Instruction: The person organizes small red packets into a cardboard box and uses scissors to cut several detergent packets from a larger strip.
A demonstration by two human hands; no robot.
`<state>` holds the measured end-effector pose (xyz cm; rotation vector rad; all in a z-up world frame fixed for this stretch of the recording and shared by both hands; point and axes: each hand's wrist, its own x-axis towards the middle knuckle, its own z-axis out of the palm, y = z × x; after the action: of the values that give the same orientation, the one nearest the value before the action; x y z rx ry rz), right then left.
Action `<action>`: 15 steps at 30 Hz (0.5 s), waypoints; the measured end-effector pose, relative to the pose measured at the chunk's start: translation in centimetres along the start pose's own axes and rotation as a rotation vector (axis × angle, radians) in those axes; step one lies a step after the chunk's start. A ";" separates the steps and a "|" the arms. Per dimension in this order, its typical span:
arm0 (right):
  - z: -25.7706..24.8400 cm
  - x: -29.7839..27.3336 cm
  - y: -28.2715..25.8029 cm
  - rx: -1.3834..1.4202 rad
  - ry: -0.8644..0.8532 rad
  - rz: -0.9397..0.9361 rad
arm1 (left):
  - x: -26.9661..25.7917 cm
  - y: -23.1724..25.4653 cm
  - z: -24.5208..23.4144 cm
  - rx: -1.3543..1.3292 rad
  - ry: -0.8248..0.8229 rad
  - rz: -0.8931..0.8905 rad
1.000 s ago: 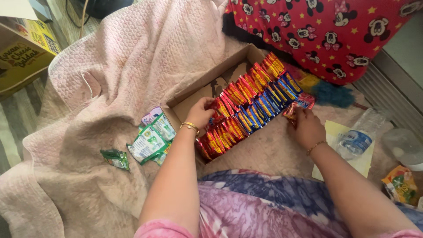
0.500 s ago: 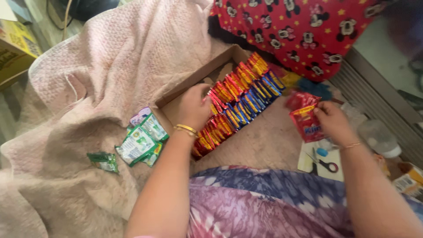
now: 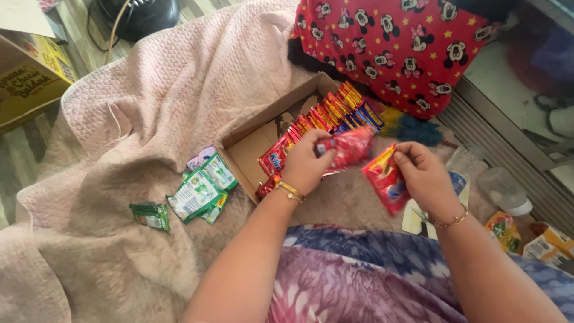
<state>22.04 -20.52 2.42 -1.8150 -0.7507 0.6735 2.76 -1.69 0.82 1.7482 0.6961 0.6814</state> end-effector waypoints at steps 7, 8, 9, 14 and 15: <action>-1.2 0.6 0.0 0.771 -0.145 0.379 | -0.9 2.8 -1.7 -0.052 0.049 0.440; -1.8 0.5 0.2 0.956 -0.245 0.469 | -1.3 3.1 -1.5 0.061 0.063 0.581; -2.1 0.5 0.3 0.971 -0.243 0.481 | -1.6 3.2 -1.3 0.176 0.076 0.721; -3.0 -0.5 -0.1 0.886 -0.247 0.380 | -0.9 0.1 -1.1 -0.461 -0.384 0.230; -3.1 -0.7 -0.6 0.862 -0.239 0.362 | -0.7 -1.0 -0.9 -0.631 -0.521 0.043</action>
<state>23.74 -22.72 4.08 -1.0752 -0.1963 1.2397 1.46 -1.39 0.01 1.2661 0.0615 0.3825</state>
